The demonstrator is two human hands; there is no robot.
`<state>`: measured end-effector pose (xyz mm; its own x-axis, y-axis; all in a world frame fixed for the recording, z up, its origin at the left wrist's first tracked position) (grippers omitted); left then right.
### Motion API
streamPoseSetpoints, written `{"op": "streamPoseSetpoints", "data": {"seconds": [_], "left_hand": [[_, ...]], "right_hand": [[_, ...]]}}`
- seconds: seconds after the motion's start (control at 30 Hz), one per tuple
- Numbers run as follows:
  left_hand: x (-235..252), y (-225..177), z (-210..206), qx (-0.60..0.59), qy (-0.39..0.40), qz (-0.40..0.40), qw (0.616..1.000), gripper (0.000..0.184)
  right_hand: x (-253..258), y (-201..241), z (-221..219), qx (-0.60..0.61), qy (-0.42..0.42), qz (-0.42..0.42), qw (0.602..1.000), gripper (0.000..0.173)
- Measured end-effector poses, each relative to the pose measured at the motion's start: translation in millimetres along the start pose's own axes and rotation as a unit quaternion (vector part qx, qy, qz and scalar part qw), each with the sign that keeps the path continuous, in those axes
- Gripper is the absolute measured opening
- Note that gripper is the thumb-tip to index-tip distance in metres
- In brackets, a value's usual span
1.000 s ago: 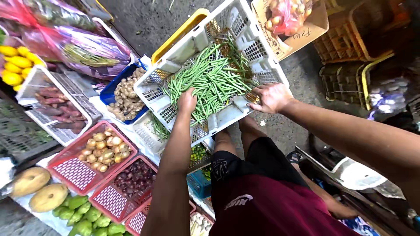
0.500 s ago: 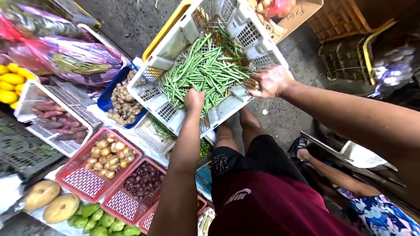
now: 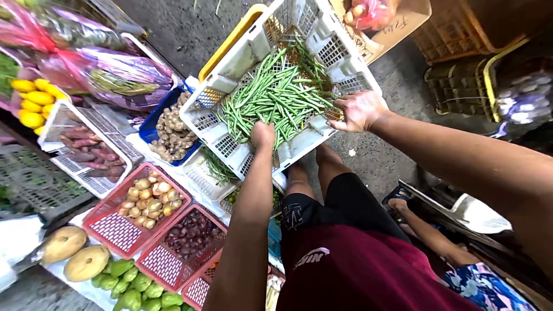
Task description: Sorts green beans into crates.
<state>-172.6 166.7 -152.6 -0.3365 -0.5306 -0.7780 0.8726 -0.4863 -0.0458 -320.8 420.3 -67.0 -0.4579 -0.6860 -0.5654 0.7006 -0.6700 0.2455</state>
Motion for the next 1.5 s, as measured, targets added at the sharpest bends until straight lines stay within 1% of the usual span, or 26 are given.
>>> {"op": "streamPoseSetpoints", "data": {"seconds": [0.07,0.17,0.23,0.3,0.37,0.4,0.47,0.53,0.63,0.7,0.73,0.8,0.9,1.1,1.17,1.23,1.3,1.37,1.43,1.5], "left_hand": [[-2.5,0.6,1.7,0.019,-0.004,0.002,1.000,0.039],[-0.3,-0.1,-7.9,0.026,-0.015,0.014,0.999,0.036],[2.6,4.1,-2.0,-0.020,-0.030,0.014,0.999,0.032],[-5.9,8.4,16.8,-0.068,-0.023,-0.023,0.997,0.029],[-19.2,26.4,38.6,-0.120,-0.007,-0.055,0.991,0.026],[-23.4,39.3,47.3,-0.147,-0.006,-0.050,0.988,0.025],[-27.6,62.4,60.2,-0.171,-0.019,-0.002,0.985,0.025],[-30.4,74.8,59.1,-0.168,-0.021,0.065,0.983,0.028],[-31.1,89.2,26.3,-0.173,-0.009,0.170,0.970,0.036],[-24.4,100.2,0.4,-0.208,-0.019,0.206,0.956,0.039],[-17.8,103.4,-9.3,-0.234,-0.030,0.210,0.949,0.042],[-9.3,104.2,-16.1,-0.246,-0.055,0.207,0.945,0.042],[-1.2,98.6,-11.4,-0.272,-0.100,0.175,0.941,0.036],[6.0,87.5,-9.1,-0.272,-0.108,0.179,0.939,0.028],[-0.1,90.1,-3.0,-0.328,-0.117,0.162,0.923,0.030],[-6.9,95.5,9.3,-0.384,-0.113,0.142,0.905,0.038],[-18.1,101.2,24.0,-0.398,-0.113,0.130,0.901,0.042],[-20.3,103.2,28.9,-0.376,-0.099,0.127,0.913,0.045],[-14.5,102.2,19.4,-0.327,-0.066,0.135,0.933,0.046],[-8.0,96.2,8.6,-0.277,-0.057,0.135,0.949,0.043]], "right_hand": [[2.0,-1.0,2.2,0.001,-0.001,-0.003,1.000,0.080],[0.0,0.1,0.6,0.002,0.014,-0.004,1.000,0.080],[-2.2,-0.2,0.2,0.005,0.022,-0.004,1.000,0.080],[-1.7,-2.1,-0.4,0.007,0.018,0.001,1.000,0.079],[0.1,0.9,-1.8,0.013,0.020,0.011,1.000,0.080],[0.0,1.1,-2.0,0.016,0.025,0.013,0.999,0.080],[-1.1,1.0,-3.0,0.018,0.018,0.016,1.000,0.080],[-1.5,1.5,-5.0,0.024,0.008,0.021,0.999,0.078],[-1.4,1.9,-6.1,0.025,0.017,0.024,0.999,0.080],[-1.4,3.4,-4.5,0.024,0.022,0.027,0.999,0.080],[-0.8,3.4,-3.3,0.024,0.022,0.028,0.999,0.078],[-0.9,3.4,-3.6,0.018,0.027,0.028,0.999,0.077],[-0.3,3.2,-5.4,0.010,0.050,0.025,0.998,0.077],[0.9,2.9,-6.1,0.003,0.057,0.029,0.998,0.078],[0.0,3.0,-7.6,0.005,0.064,0.028,0.998,0.079],[0.8,2.6,-8.1,0.009,0.066,0.025,0.997,0.081],[-0.6,4.0,-8.4,0.014,0.068,0.026,0.997,0.080],[-0.6,3.7,-7.0,0.008,0.061,0.028,0.998,0.079],[-0.7,4.4,-7.1,0.006,0.054,0.032,0.998,0.078],[-0.5,4.3,-7.1,0.001,0.050,0.030,0.998,0.078]]}}
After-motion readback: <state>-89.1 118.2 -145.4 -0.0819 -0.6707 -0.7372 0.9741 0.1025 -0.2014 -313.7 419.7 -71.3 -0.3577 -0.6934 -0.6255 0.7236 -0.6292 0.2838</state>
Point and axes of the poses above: each hand's wrist, its own x-axis towards the middle knuckle, its own z-axis out of the back of the hand, y = z × x, the point moved 9 cm from there along x, towards the middle knuckle, and after that the axes turned 1 degree about y, right-handed, at the moved point
